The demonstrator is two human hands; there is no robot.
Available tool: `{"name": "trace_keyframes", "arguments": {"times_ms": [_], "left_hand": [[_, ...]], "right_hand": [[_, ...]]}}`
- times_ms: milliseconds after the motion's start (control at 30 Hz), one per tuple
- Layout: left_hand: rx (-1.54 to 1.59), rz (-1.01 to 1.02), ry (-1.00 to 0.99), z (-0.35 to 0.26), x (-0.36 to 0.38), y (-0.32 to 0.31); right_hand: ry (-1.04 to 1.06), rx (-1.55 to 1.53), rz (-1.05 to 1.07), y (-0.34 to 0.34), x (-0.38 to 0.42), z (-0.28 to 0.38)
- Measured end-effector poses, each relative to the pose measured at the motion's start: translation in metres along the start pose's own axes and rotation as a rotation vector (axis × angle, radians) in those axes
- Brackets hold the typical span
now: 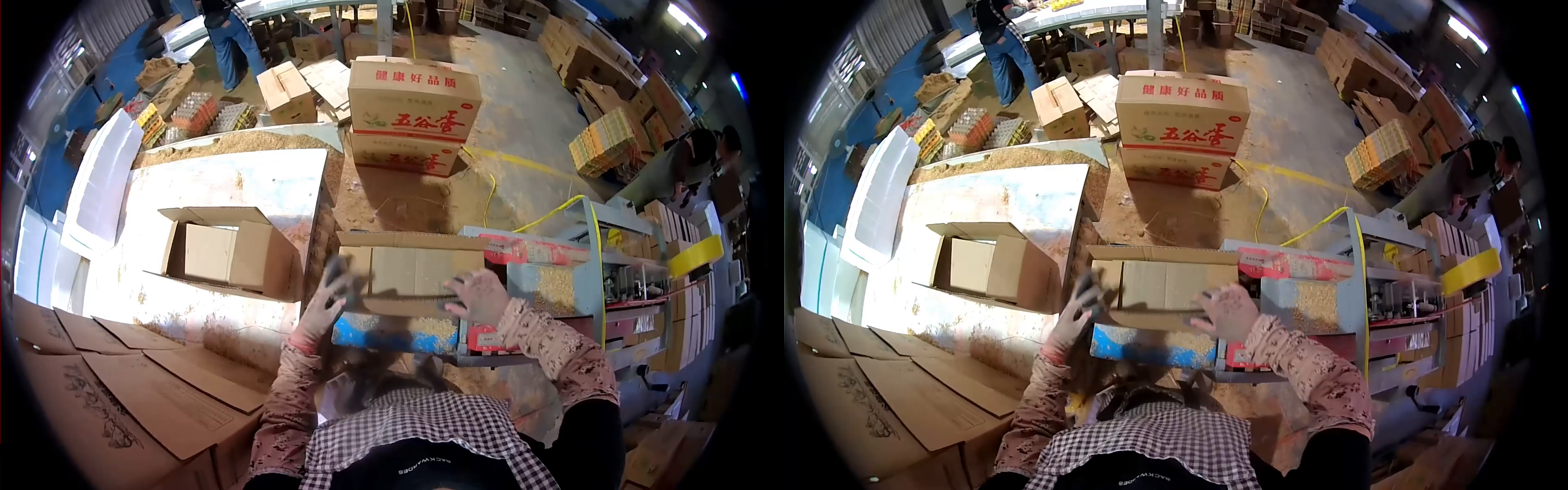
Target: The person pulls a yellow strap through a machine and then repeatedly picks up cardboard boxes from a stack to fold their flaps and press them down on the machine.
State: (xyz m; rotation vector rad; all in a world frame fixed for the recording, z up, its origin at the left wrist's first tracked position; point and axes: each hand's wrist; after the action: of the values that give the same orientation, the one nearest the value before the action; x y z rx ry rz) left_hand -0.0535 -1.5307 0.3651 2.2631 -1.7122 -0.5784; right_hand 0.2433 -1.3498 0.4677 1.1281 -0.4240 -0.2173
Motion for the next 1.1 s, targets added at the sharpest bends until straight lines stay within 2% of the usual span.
{"name": "trace_keyframes", "arguments": {"times_ms": [33, 67, 133, 167, 200, 233, 267, 333, 400, 433, 533, 600, 667, 733, 800, 867, 933, 967, 1033, 1100], "left_hand": [[-0.174, -0.149, 0.028, -0.006, -0.013, -0.006], [-0.17, -0.151, 0.033, 0.014, -0.014, -0.016], [0.273, -0.211, 0.519, 0.073, -0.032, -0.037], [-0.071, -0.183, 0.406, 0.078, -0.034, -0.033], [-0.072, -0.185, 0.418, 0.074, -0.033, -0.034], [0.153, -0.161, 0.467, 0.057, -0.034, -0.034], [0.381, -0.137, 0.51, 0.04, -0.035, -0.033], [0.387, -0.085, 0.527, 0.006, -0.032, -0.02], [0.271, -0.043, 0.346, 0.001, -0.027, -0.022], [0.254, -0.062, 0.254, 0.01, -0.027, -0.027], [0.439, -0.073, 0.426, 0.002, -0.044, -0.041], [-0.176, -0.035, 0.113, 0.025, -0.046, -0.08], [0.02, -0.098, 0.282, -0.024, -0.064, -0.139], [0.035, -0.144, 0.273, -0.019, -0.077, -0.186], [0.064, -0.177, 0.28, -0.017, -0.07, -0.191], [0.085, -0.211, 0.289, -0.007, -0.05, -0.174], [0.162, -0.282, 0.336, 0.004, -0.012, -0.135], [0.22, -0.34, 0.384, 0.008, 0.009, -0.111], [0.407, -0.535, 0.497, 0.024, 0.051, -0.058], [0.557, -0.829, 0.523, 0.038, 0.087, -0.012]], "right_hand": [[-0.004, 0.073, -0.164, -0.012, -0.012, -0.013], [-0.002, 0.074, -0.158, -0.026, -0.022, -0.022], [0.183, 0.269, -0.248, -0.025, -0.051, -0.038], [0.193, 0.273, -0.249, -0.009, -0.068, -0.036], [0.072, 0.312, -0.555, 0.01, -0.084, -0.028], [-0.06, 0.345, -0.857, 0.016, -0.093, -0.021], [-0.06, 0.34, -0.846, 0.005, -0.09, -0.014], [-0.015, 0.19, -0.554, -0.029, -0.066, 0.007], [0.051, 0.094, -0.287, -0.051, -0.02, 0.025], [0.061, 0.092, -0.263, -0.051, -0.017, 0.02], [-0.03, 0.08, -0.284, -0.055, -0.012, 0.017], [-0.277, 0.118, -0.235, -0.059, 0.004, 0.006], [-0.156, 0.029, -0.41, -0.053, 0.012, 0.004], [-0.091, -0.097, -0.395, -0.038, -0.005, 0.03], [0.066, -0.192, -0.402, -0.032, -0.047, 0.065], [0.244, -0.265, -0.531, -0.052, -0.099, 0.106], [0.354, -0.292, -0.392, -0.034, -0.142, 0.163], [0.4, -0.275, -0.398, -0.035, -0.164, 0.191], [0.444, -0.271, -0.408, -0.048, -0.201, 0.229], [0.518, -0.309, -0.23, -0.065, -0.23, 0.244]]}}
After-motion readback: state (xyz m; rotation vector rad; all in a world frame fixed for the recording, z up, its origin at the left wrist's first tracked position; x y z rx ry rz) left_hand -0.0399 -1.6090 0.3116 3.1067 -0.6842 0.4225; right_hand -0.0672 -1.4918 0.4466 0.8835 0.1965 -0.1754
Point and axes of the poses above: each hand's wrist, its own x-axis away from the middle knuckle, its own y-axis out of the back of the hand, z = x × y, and after that the axes turned 11 degrees about -x, right-handed
